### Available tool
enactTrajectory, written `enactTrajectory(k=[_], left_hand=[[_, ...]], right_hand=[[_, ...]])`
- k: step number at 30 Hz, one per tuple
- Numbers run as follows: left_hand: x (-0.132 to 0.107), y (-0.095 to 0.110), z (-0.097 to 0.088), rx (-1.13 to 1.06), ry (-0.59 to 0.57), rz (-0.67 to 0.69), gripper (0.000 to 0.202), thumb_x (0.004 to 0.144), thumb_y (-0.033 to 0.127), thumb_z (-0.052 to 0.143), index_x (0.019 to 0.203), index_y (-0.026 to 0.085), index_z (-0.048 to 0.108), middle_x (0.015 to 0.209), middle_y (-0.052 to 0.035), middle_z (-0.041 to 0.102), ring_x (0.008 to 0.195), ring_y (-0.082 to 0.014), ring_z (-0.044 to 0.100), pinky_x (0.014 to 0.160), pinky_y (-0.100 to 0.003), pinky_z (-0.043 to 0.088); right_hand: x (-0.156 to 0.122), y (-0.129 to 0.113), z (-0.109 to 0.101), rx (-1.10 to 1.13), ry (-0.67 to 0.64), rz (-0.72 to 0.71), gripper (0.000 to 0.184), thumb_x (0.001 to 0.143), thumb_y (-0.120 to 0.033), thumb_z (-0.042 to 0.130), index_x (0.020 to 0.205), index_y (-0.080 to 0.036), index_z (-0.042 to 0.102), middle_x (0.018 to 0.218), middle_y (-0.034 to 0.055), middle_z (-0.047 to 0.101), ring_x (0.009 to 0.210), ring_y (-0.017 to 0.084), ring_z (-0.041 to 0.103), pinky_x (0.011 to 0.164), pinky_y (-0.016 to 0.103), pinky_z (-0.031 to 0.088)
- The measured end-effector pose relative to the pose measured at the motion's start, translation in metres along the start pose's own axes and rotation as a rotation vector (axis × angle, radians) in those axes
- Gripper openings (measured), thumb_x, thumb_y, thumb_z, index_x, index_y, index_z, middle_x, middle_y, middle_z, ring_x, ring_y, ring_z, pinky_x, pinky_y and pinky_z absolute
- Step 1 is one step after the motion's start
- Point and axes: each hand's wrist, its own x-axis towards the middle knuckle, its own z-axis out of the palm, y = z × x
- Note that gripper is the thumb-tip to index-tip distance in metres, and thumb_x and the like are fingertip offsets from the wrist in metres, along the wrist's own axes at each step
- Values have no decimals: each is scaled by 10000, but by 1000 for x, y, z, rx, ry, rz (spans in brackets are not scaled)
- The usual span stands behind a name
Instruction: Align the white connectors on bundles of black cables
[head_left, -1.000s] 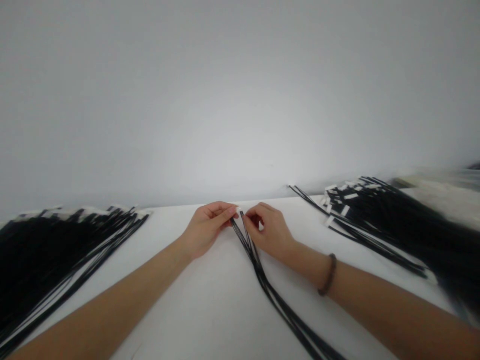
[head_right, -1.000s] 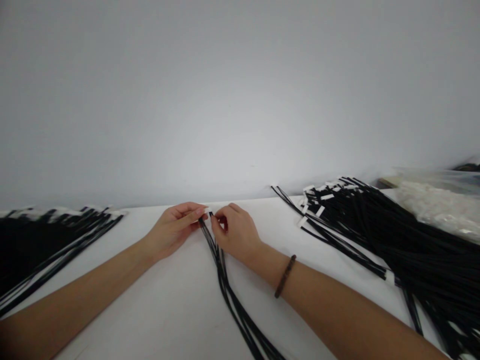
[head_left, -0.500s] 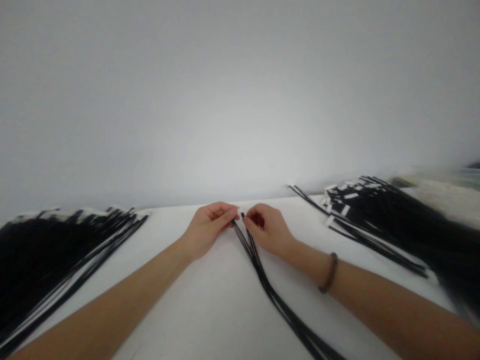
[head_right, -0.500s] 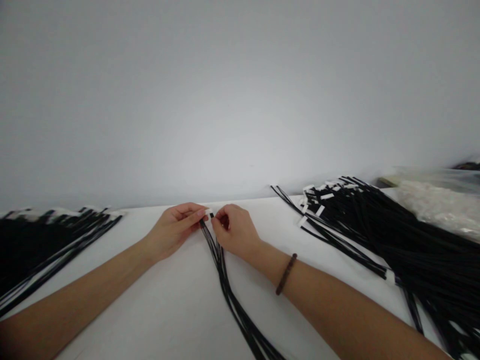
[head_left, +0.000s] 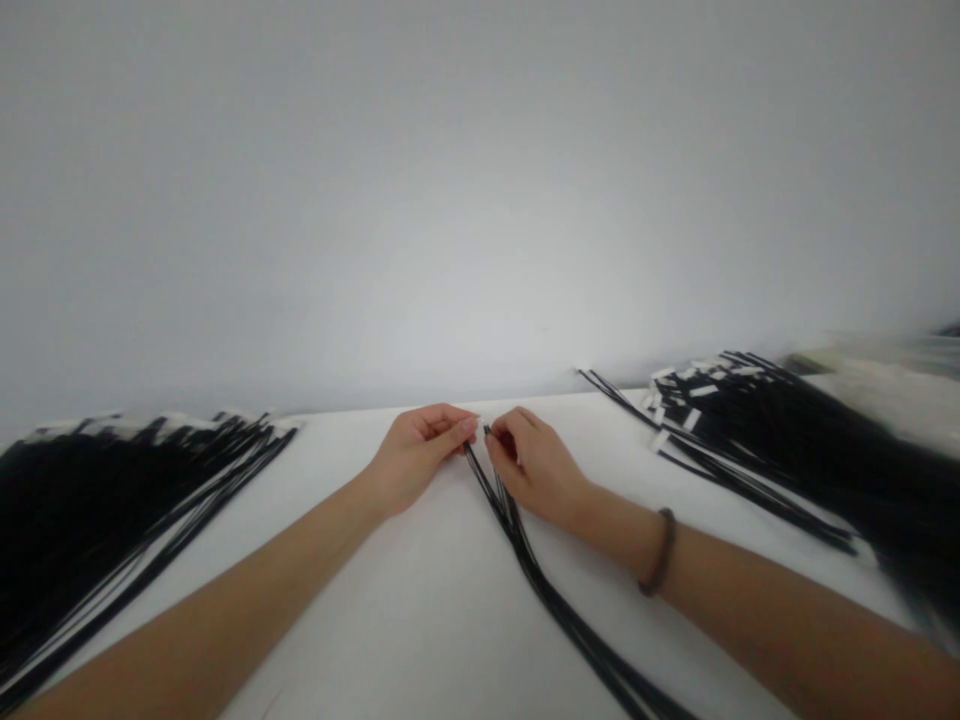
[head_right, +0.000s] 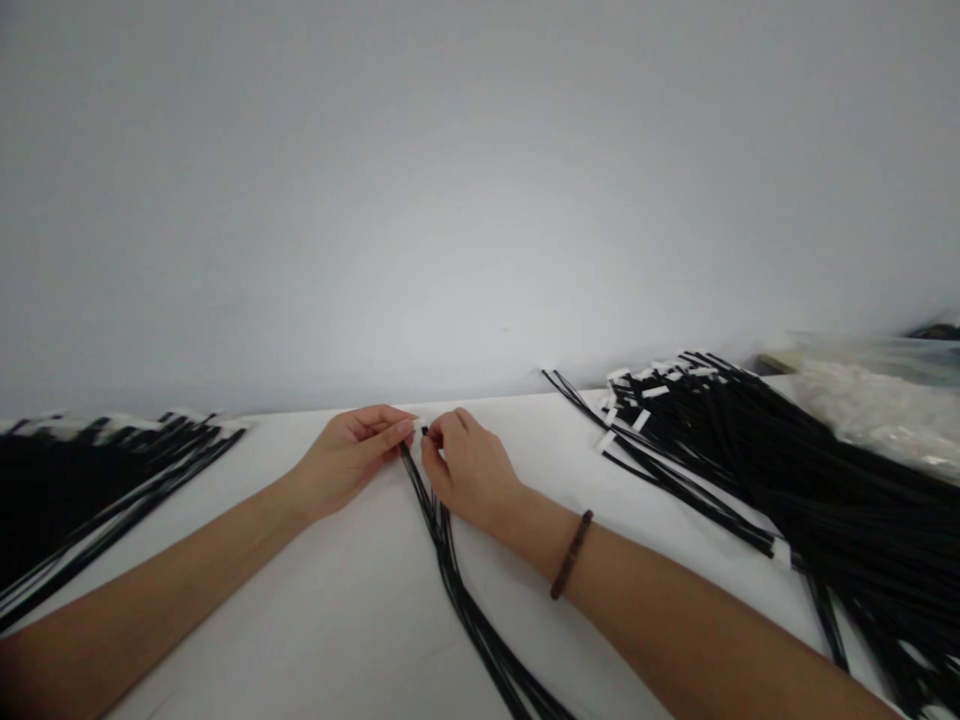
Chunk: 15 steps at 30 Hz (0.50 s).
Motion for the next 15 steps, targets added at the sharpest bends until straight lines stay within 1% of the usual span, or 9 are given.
enactTrajectory(k=[7, 15], left_hand=[[0, 0, -1, -7, -25, -6, 154, 672, 278, 633, 744, 142, 630, 639, -2, 578, 592, -81, 477, 582, -212, 362], [0, 0, 1, -19, 8, 20, 145, 673, 290, 625, 694, 148, 601, 633, 0, 576, 613, -95, 492, 627, -230, 371]], right_hand=[[1, 0, -1, -6, 7, 17, 98, 800, -201, 390, 747, -157, 459, 740, 40, 506, 665, 124, 466, 608, 248, 372], [1, -3, 0, -22, 7, 2, 88, 776, -191, 411, 735, -150, 477, 713, 39, 508, 621, 116, 458, 580, 242, 365]])
